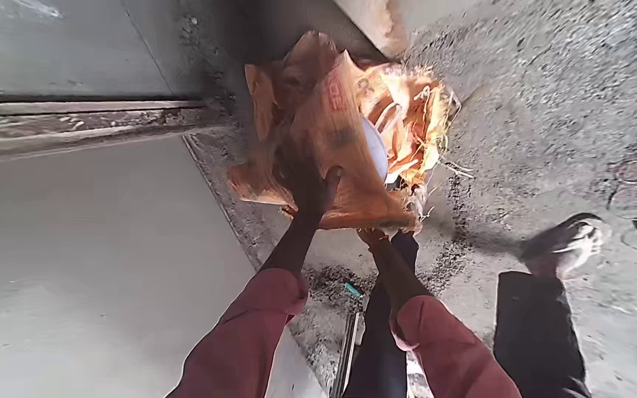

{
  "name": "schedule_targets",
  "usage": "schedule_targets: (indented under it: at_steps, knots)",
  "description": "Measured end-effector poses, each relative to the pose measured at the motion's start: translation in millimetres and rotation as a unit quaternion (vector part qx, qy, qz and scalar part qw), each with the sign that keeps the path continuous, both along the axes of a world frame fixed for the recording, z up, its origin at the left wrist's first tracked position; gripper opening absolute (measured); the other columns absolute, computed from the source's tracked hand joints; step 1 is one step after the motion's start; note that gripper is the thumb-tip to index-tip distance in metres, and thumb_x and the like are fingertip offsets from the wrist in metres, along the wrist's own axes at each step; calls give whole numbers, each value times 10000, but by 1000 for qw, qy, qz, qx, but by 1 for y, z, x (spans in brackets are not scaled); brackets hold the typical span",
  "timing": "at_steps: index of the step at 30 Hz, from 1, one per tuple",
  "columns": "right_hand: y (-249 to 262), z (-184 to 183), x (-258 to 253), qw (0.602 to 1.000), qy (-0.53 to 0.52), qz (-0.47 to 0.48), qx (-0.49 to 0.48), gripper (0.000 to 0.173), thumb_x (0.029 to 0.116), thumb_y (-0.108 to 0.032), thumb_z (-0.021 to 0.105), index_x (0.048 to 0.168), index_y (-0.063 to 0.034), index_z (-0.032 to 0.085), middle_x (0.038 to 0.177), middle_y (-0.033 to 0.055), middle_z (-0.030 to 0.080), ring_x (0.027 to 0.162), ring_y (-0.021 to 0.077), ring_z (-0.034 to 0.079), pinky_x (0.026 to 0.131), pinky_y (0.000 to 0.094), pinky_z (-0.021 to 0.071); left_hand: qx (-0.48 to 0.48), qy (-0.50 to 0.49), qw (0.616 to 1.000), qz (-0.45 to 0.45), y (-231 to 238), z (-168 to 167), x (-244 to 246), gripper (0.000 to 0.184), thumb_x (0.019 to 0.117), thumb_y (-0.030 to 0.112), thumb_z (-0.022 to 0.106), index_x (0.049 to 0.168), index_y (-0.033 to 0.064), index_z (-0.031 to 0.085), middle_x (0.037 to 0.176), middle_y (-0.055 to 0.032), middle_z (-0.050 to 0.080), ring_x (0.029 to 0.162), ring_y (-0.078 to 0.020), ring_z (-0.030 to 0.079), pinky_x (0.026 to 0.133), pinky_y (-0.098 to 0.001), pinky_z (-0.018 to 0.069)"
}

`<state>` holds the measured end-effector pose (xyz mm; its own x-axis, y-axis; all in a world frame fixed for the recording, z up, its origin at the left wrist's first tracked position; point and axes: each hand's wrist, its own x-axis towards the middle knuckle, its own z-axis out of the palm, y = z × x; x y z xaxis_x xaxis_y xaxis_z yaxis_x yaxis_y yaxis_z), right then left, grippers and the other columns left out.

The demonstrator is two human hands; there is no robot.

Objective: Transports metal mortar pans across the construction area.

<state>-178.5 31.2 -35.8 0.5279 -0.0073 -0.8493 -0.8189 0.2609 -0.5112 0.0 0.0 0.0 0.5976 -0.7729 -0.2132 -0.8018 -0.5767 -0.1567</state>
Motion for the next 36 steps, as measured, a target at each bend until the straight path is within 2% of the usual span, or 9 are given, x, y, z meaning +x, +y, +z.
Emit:
schedule_targets:
  at_steps: [5, 8, 10, 13, 18, 22, 25, 28, 36]
  knots:
    - [-18, 3, -21, 974, 14, -225, 28, 422, 1055, -47, 518, 1433, 139, 483, 1483, 303, 509, 1443, 310, 448, 1221, 384, 310, 9, 24, 1000, -3, -11, 11, 12, 964, 897, 813, 298, 1657, 246, 124, 1719, -133, 33, 1572, -384, 14, 1165, -748, 63]
    - [-31, 7, -39, 851, -26, -513, 111, 435, 1048, -11, 434, 1474, 69, 401, 1339, 191, 558, 1189, 137, 554, 1002, 252, 476, 3, 35, 999, 6, -8, 26, 16, 947, 934, 690, 387, 1654, 146, 99, 1710, -182, 16, 1570, -398, -14, 1143, -779, 54]
    - [-50, 9, -44, 792, -53, -582, 179, 455, 1066, -127, 420, 1518, -84, 384, 1296, 120, 592, 1063, 130, 599, 835, 321, 535, -27, 33, 999, 27, -6, 37, 14, 941, 931, 728, 276, 1656, 156, 94, 1709, -187, -3, 1565, -416, 7, 1141, -775, 79]
    - [-50, 17, -44, 786, -75, -571, 224, 490, 1064, -175, 457, 1542, -103, 376, 1365, 128, 570, 1153, 177, 602, 882, 378, 565, -69, 37, 996, 39, 3, 61, 1, 919, 917, 716, 310, 1657, 203, 124, 1719, -130, 14, 1570, -377, 19, 1161, -739, 52]
    - [-45, 20, -29, 767, -84, -587, 243, 397, 1092, -128, 398, 1477, -28, 408, 1248, 146, 599, 1032, 167, 631, 787, 354, 583, -58, 61, 996, -15, 10, 73, -22, 901, 934, 720, 247, 1646, 171, 185, 1717, -140, 48, 1573, -360, 49, 1164, -720, 46]
    - [-78, 57, -25, 880, -51, -457, 122, 371, 1075, -20, 443, 1403, 146, 494, 1350, 294, 599, 1212, 264, 609, 1037, 339, 489, -19, 122, 992, -31, -2, 77, -35, 883, 964, 651, 375, 1643, 119, 188, 1706, -191, 66, 1570, -405, 34, 1202, -714, 58]
    - [-89, 52, -14, 849, -55, -487, 197, 504, 1055, -2, 499, 1532, 54, 349, 1420, 311, 515, 1195, 363, 607, 911, 485, 570, -10, 126, 992, -23, -6, 81, -43, 914, 956, 680, 353, 1630, 81, 206, 1679, -235, 157, 1548, -439, 130, 1165, -734, 110]
    - [-87, 28, -18, 839, -71, -486, 235, 755, 1039, -197, 626, 1648, -121, 186, 1519, 294, 449, 1232, 450, 598, 848, 616, 582, -7, 120, 993, 1, -10, 86, -45, 859, 944, 584, 410, 1619, 83, 232, 1657, -244, 215, 1521, -448, 211, 1130, -740, 191]
    - [-80, -32, -185, 839, 16, -517, 170, 564, 1030, -334, 635, 1521, -132, 444, 1278, 202, 670, 987, 328, 728, 788, 503, 622, 30, 72, 997, 8, -4, 57, -45, 734, 1024, 395, 400, 1632, 66, 152, 1684, -206, 161, 1548, -392, 184, 1122, -743, 239]
